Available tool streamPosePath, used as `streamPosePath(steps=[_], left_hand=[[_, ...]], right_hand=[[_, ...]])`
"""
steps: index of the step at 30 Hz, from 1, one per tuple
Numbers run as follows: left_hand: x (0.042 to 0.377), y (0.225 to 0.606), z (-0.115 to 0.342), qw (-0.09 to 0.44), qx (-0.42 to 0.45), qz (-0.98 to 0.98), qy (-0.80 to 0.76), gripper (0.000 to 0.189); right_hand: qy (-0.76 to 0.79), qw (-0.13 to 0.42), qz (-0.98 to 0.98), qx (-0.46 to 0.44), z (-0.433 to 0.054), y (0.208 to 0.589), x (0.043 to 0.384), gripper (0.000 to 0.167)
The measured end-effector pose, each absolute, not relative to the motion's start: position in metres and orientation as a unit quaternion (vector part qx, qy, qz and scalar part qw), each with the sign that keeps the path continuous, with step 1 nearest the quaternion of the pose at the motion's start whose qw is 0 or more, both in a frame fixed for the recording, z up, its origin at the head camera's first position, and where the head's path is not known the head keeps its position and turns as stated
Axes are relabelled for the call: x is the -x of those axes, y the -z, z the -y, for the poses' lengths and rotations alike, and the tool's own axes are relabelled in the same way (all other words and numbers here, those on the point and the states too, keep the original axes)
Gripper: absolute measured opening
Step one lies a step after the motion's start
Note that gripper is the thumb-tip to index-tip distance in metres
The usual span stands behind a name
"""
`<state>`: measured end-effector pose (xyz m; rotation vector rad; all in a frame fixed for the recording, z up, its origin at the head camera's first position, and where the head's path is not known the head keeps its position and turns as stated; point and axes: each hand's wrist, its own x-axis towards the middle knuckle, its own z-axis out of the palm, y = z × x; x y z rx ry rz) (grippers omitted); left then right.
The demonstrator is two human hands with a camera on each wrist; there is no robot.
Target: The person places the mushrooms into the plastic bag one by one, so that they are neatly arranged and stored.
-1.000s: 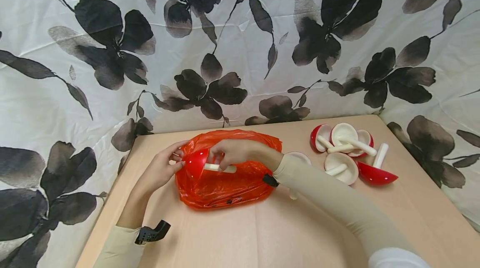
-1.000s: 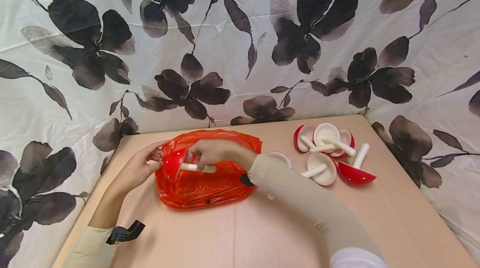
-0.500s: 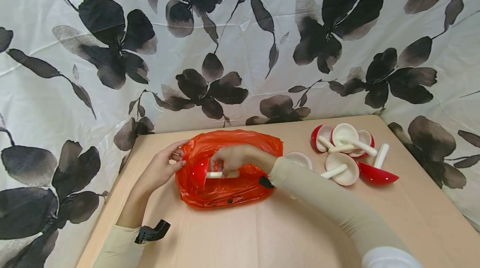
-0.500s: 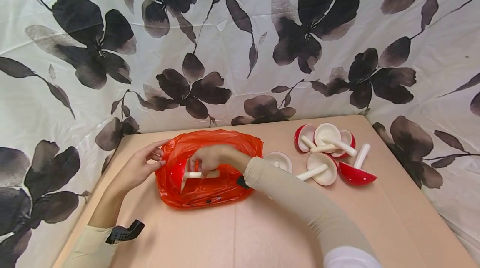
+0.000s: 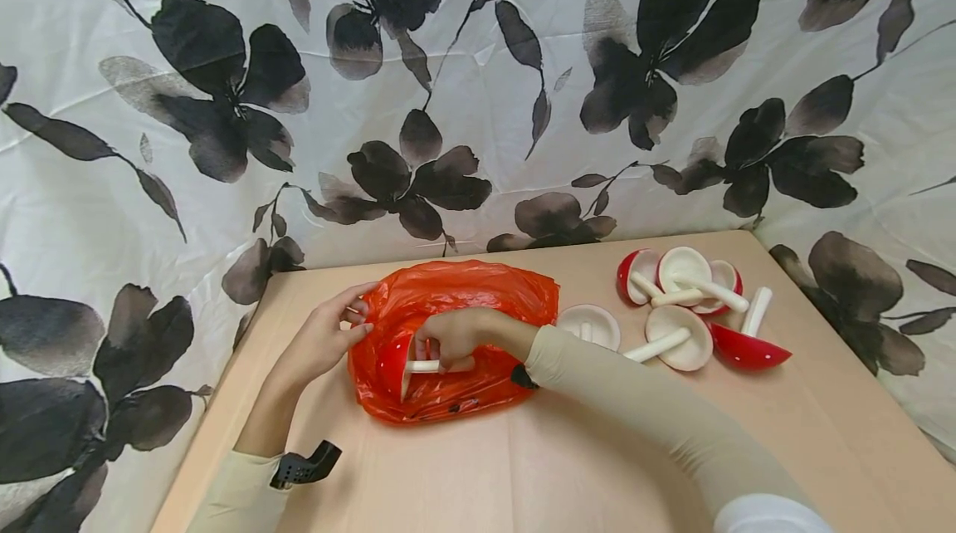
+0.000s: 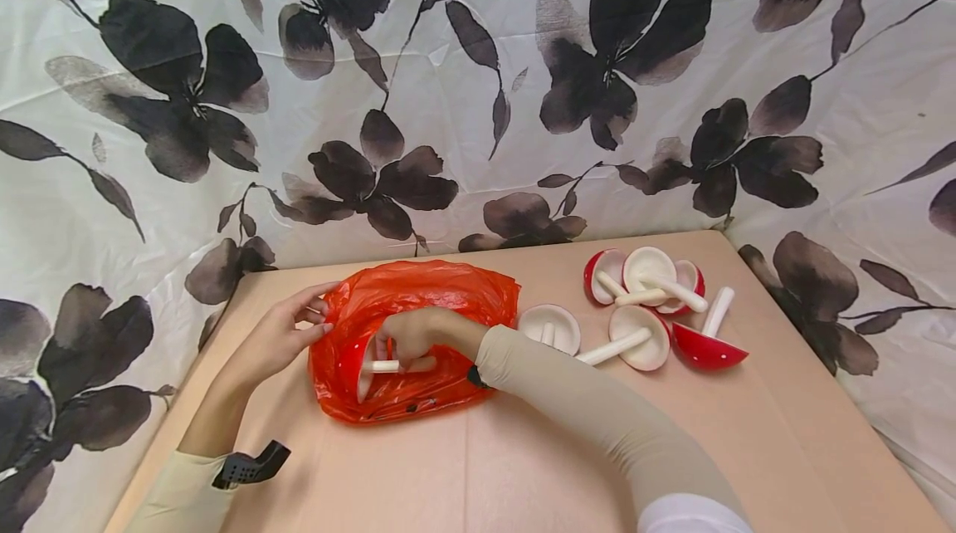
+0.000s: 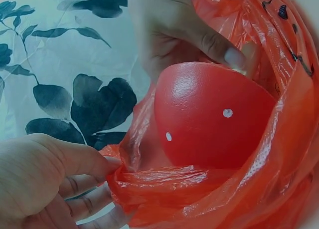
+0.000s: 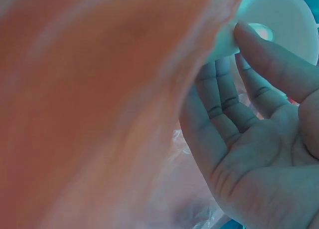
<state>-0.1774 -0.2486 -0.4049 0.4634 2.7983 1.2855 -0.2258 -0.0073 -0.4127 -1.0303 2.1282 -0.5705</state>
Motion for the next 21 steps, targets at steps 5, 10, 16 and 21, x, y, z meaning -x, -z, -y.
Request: streamPosePath(steps=[5, 10, 16, 21], left_hand=[[0.1785, 0.4045, 0.2495, 0.018, -0.141, -0.901, -0.409, 0.061], [0.1793, 0.4044, 0.2504, 0.024, -0.134, -0.901, -0.411, 0.062], [0.18, 0.405, 0.2506, 0.02, -0.138, -0.9, -0.413, 0.061], [0.1809, 0.4053, 0.251, 0.016, -0.144, -0.898, -0.416, 0.061]], right_hand=[[0.218, 0.337, -0.829, 0.388, 0.0079, 0.4144, 0.2272, 0.025], [0.202, 0.332, -0.842, 0.374, 0.0075, 0.4154, 0.2283, 0.024], [0.203, 0.326, -0.84, 0.382, 0.0088, 0.4173, 0.2278, 0.023], [0.211, 0.32, -0.838, 0.387, 0.0098, 0.4164, 0.2259, 0.02]])
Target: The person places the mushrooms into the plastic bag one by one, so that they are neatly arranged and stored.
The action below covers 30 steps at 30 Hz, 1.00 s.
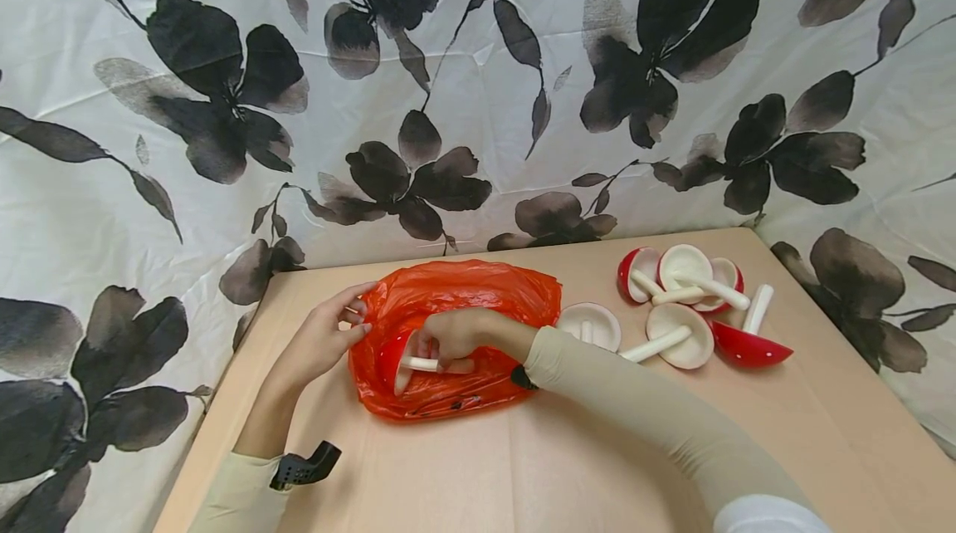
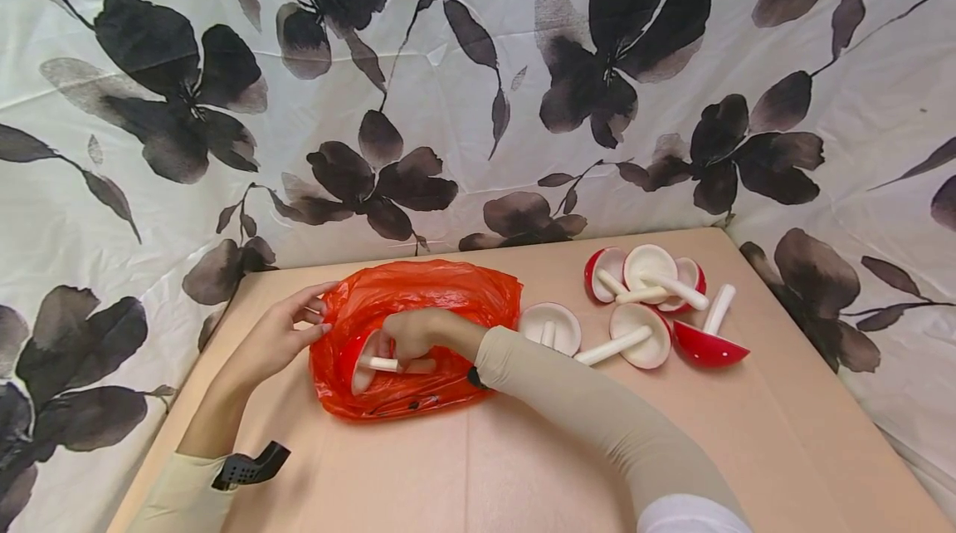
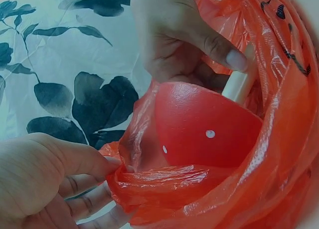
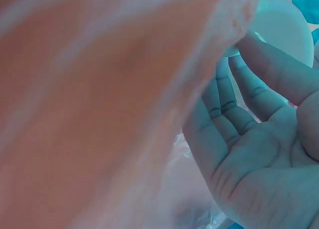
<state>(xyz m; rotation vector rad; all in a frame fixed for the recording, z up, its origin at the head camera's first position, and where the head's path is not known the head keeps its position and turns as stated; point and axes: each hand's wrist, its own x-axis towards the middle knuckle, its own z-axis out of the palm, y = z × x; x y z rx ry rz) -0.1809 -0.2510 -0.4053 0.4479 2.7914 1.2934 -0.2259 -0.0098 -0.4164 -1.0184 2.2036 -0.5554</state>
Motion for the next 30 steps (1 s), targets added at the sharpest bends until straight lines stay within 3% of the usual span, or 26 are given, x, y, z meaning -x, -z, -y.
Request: streamPosePath(steps=[9, 21, 30], left_hand=[[0.181, 0.407, 0.253, 0.02, -0.141, -0.899, -0.415, 0.062], [0.18, 0.407, 0.254, 0.019, -0.15, -0.897, -0.415, 0.061], [0.179, 0.409, 0.256, 0.022, -0.148, -0.895, -0.42, 0.061]], right_hand=[[0.266, 0.343, -0.822, 0.369, 0.012, 0.419, 0.224, 0.018], [0.172, 0.281, -0.862, 0.384, 0.014, 0.417, 0.218, 0.023], [0.216, 0.283, -0.865, 0.353, -0.003, 0.395, 0.206, 0.034]])
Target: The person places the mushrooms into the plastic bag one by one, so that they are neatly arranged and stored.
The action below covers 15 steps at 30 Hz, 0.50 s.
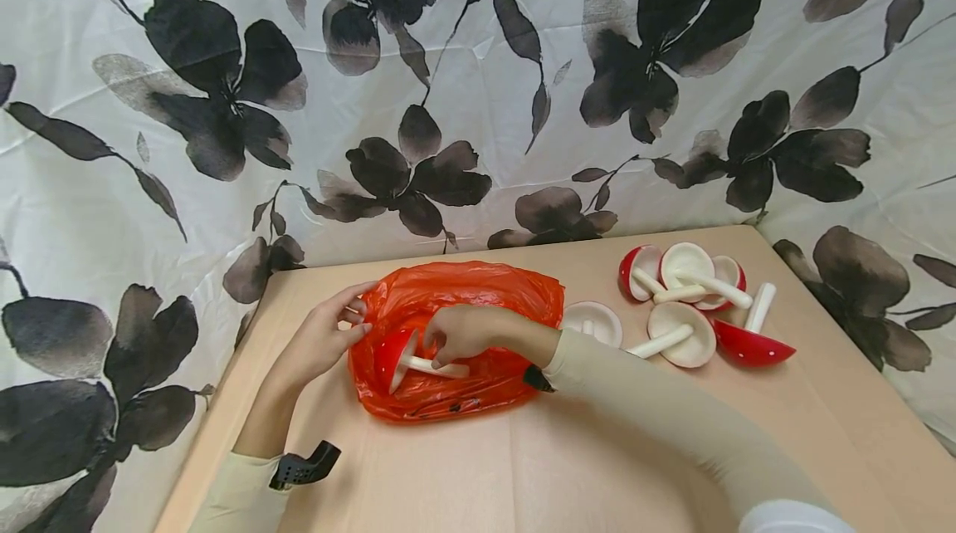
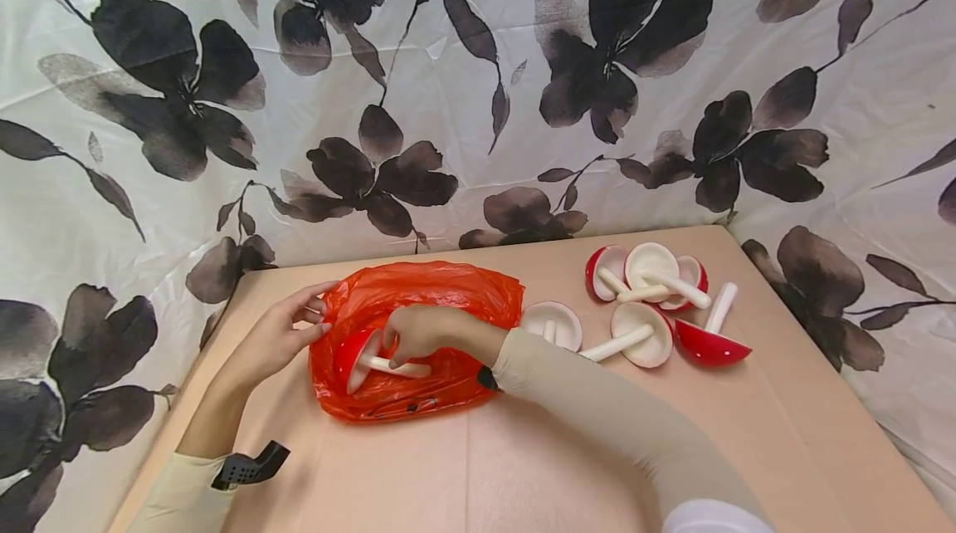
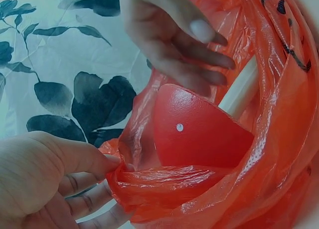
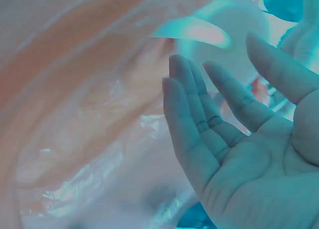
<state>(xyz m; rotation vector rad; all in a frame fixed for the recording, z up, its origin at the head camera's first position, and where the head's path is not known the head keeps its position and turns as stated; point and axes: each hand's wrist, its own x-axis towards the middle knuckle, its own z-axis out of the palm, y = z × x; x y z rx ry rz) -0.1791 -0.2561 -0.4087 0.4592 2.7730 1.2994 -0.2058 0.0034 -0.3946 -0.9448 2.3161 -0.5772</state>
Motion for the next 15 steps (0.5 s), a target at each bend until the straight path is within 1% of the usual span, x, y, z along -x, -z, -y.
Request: streamPosePath(steps=[5, 12, 15], left_hand=[[0.18, 0.409, 0.255, 0.02, -0.148, -0.895, -0.42, 0.06], [0.181, 0.408, 0.253, 0.01, -0.152, -0.895, -0.419, 0.059], [0.181, 0.408, 0.252, 0.009, -0.151, -0.895, -0.419, 0.059]], right_hand=[[0.249, 0.296, -0.852, 0.353, -0.02, 0.38, 0.204, 0.035], [0.241, 0.262, -0.862, 0.361, -0.042, 0.365, 0.199, 0.032], [0.256, 0.27, -0.855, 0.36, -0.054, 0.361, 0.197, 0.032]])
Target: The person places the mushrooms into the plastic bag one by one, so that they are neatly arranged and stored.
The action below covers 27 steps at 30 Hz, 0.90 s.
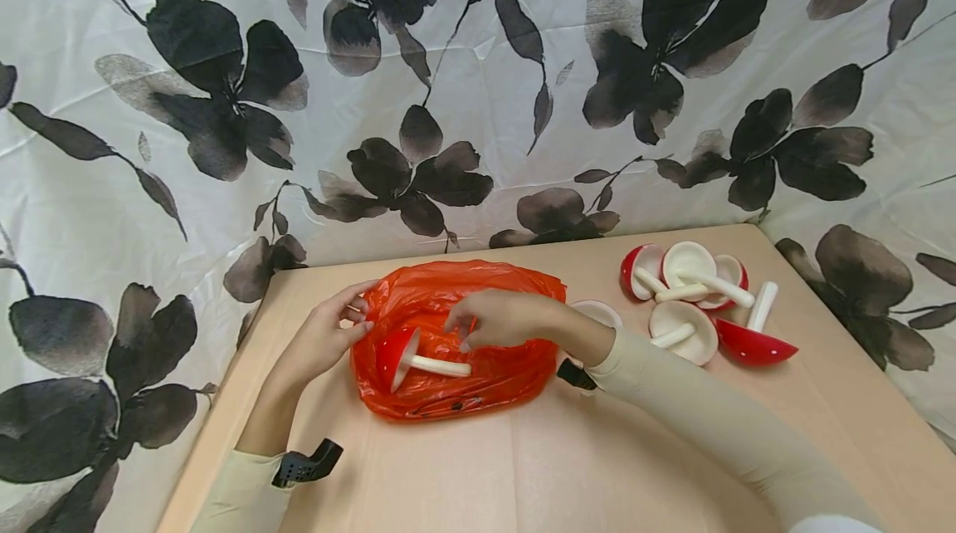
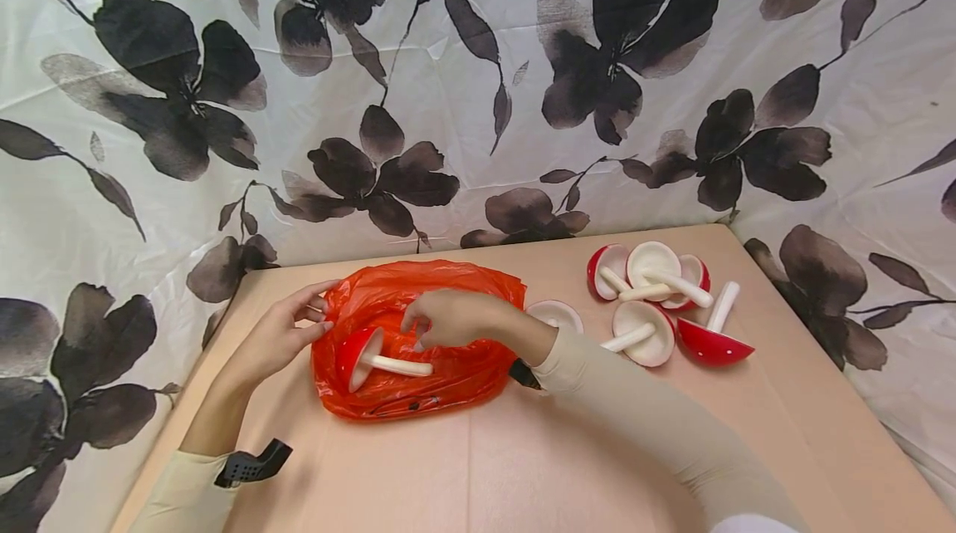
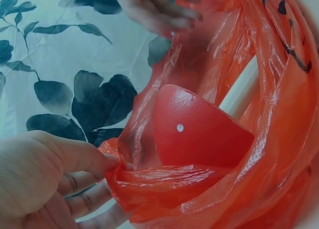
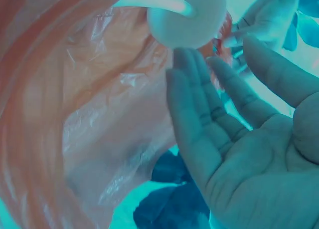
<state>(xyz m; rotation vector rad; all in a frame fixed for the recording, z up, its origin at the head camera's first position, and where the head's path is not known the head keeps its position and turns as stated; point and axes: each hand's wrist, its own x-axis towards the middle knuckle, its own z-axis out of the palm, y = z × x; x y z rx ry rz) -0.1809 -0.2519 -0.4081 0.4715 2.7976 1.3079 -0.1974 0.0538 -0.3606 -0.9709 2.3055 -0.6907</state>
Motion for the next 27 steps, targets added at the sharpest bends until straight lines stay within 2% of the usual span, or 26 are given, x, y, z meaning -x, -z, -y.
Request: streamPosePath(steps=[12, 27], left_hand=[[0.181, 0.411, 0.256, 0.013, -0.149, -0.894, -0.422, 0.059], [0.18, 0.411, 0.259, 0.019, -0.142, -0.895, -0.423, 0.06]], right_hand=[[0.37, 0.287, -0.806, 0.362, -0.099, 0.351, 0.2, 0.039], [0.403, 0.247, -0.819, 0.326, -0.15, 0.357, 0.2, 0.042]])
